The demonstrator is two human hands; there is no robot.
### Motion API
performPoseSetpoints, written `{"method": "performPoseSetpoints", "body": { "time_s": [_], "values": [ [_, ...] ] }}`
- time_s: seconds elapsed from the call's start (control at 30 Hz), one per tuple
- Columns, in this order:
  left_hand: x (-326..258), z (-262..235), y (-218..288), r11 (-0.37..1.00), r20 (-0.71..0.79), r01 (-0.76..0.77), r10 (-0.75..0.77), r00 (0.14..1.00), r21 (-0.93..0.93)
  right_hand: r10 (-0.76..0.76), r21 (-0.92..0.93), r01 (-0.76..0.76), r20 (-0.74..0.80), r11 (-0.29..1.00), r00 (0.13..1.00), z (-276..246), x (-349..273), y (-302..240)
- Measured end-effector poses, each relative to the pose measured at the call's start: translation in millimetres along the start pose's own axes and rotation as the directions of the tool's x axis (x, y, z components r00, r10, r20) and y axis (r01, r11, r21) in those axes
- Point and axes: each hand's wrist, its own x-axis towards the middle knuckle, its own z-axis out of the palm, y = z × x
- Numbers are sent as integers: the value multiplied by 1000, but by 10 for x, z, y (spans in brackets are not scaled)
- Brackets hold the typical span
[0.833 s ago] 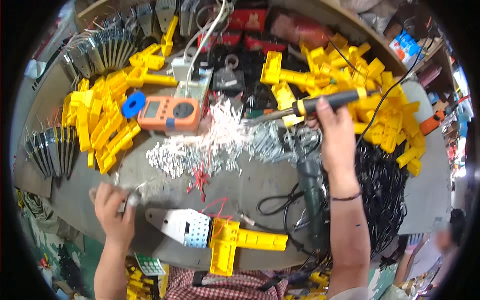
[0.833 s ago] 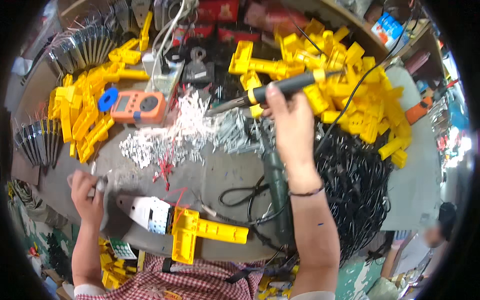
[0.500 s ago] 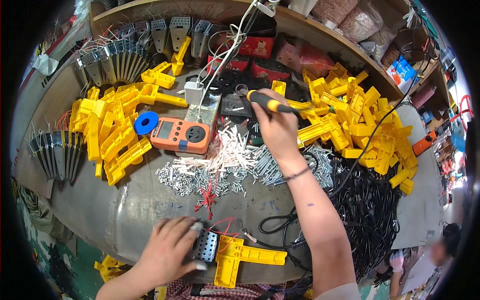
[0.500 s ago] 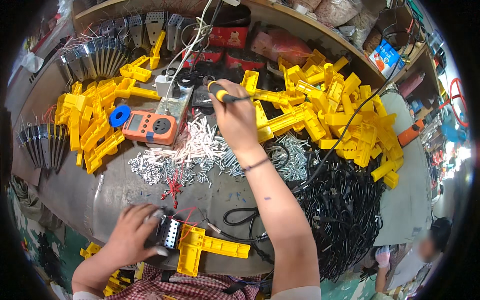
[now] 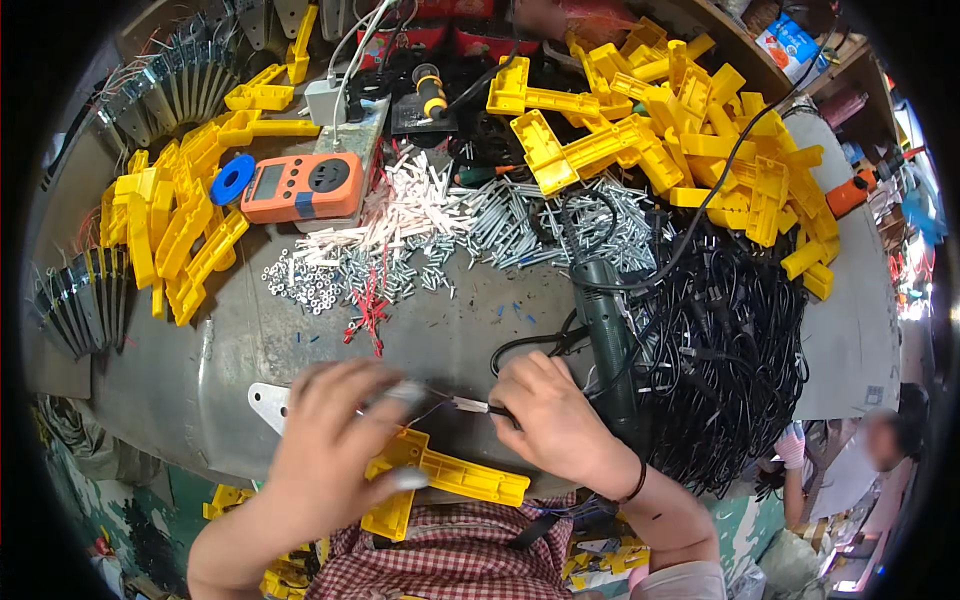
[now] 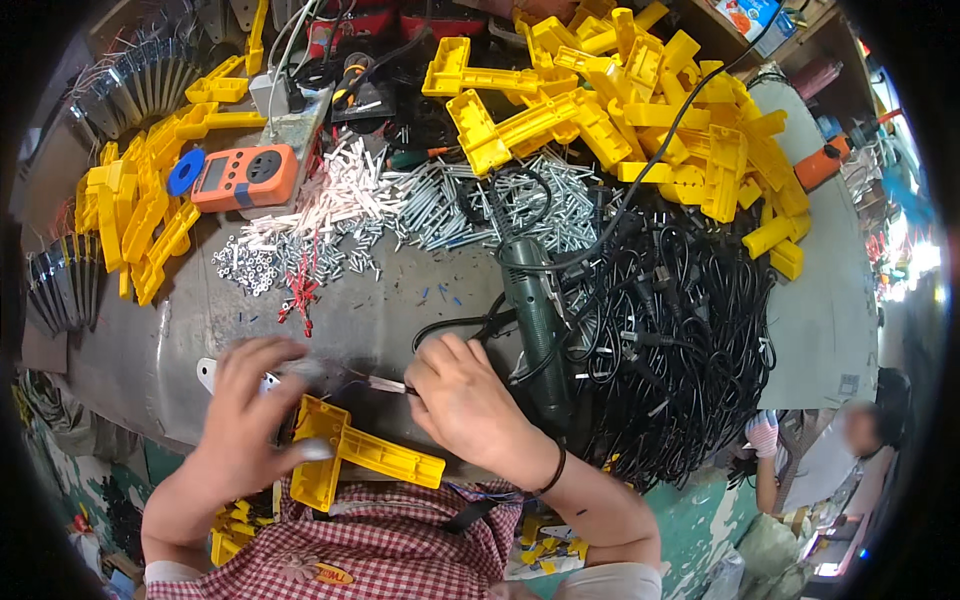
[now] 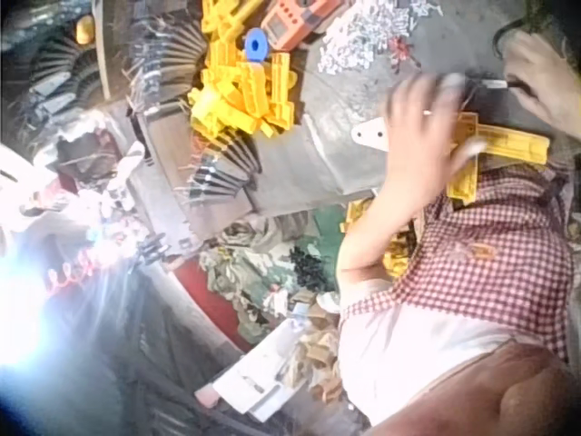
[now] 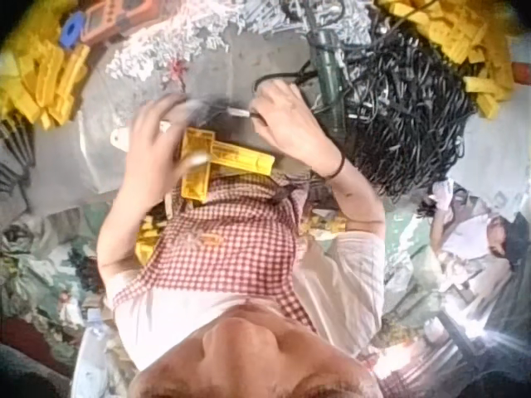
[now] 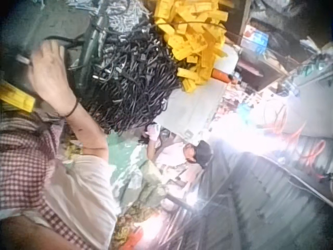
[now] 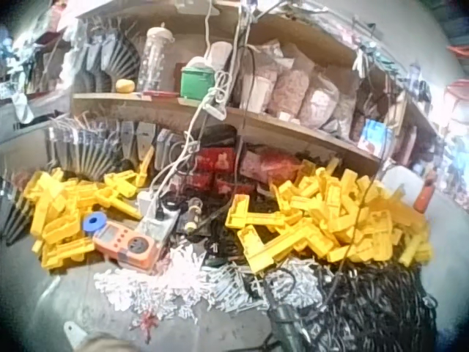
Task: Assembling a yellow plastic electronic device housing using a soldering iron and a power screwdriver.
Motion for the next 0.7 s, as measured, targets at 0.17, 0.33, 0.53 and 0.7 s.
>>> {"method": "performPoseSetpoints", "body": {
  "time_s": [0.17,0.33,0.53,0.7],
  "values": [
    [172,227,338,882,-64,-162,211,975,442,183,562,-167,29,810,983,-311,-118,-159],
    [-74,100,157,988,-51,43,-36,998,146,191,654,-263,181,710,965,-308,-80,-228],
    [-291,194,-133,868,-89,228,-295,951,-442,84,590,-103,59,801,995,-232,291,-477],
    [-212,225,-84,990,-236,77,-103,966,-116,232,613,-180,-6,770,973,-164,267,-488]
  ]
}}
